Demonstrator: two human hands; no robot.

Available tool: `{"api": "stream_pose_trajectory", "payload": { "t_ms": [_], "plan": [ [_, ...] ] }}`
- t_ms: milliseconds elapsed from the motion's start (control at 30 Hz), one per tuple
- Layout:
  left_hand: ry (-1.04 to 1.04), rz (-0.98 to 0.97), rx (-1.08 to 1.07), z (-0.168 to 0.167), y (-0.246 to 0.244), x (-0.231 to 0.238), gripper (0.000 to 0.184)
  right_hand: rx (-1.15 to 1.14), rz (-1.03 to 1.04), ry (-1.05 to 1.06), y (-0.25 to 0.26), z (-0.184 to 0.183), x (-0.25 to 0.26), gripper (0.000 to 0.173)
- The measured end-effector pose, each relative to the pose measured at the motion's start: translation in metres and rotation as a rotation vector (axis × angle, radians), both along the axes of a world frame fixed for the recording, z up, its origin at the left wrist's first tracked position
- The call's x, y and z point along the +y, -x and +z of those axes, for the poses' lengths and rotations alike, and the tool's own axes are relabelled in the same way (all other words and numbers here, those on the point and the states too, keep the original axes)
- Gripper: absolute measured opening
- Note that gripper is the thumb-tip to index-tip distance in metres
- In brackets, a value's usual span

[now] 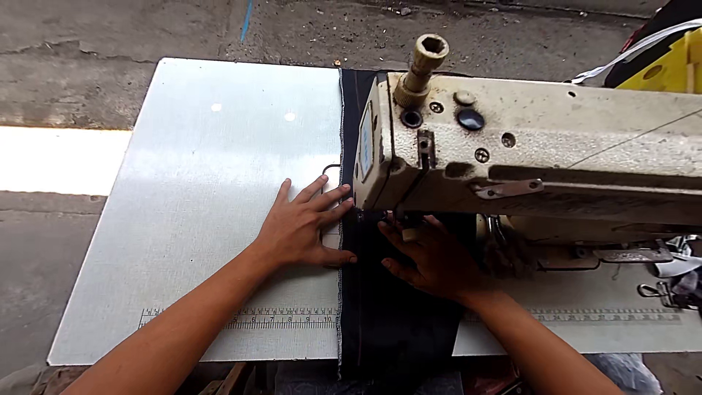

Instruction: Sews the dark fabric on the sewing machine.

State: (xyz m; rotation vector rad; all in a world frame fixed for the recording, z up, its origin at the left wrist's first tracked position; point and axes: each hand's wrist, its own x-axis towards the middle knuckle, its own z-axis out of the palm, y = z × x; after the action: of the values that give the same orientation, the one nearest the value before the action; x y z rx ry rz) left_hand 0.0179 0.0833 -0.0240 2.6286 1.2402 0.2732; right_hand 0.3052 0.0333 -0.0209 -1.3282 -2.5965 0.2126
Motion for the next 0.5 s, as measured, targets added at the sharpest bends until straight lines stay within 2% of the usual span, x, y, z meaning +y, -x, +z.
{"api": "stream_pose_trajectory", "payload": {
  "t_ms": [100, 167, 233, 333, 500],
  "plan": [
    [0.0, -0.007, 0.017, 0.006, -0.002, -0.007, 0.086, -0.016, -0.03, -0.019, 0.008, 0.006, -0.003, 0.055],
    [-0.038, -0.024, 0.004, 0.013, -0.005, -0.034, 0.082, -0.001, -0.057, -0.037, 0.028, 0.029, -0.023, 0.045],
    [-0.019, -0.032, -0.023, 0.022, -0.008, -0.07, 0.08, 0.014, -0.058, -0.042, 0.047, 0.043, -0.056, 0.044],
    [0.008, -0.006, -0.056, 0.024, -0.006, -0.095, 0.084, -0.027, -0.083, -0.112, 0.054, 0.03, -0.097, 0.051],
    [0.043, 0.014, -0.073, 0.018, -0.001, -0.093, 0.088, -0.041, -0.107, -0.095, 0.038, 0.016, -0.111, 0.06]
  ]
}}
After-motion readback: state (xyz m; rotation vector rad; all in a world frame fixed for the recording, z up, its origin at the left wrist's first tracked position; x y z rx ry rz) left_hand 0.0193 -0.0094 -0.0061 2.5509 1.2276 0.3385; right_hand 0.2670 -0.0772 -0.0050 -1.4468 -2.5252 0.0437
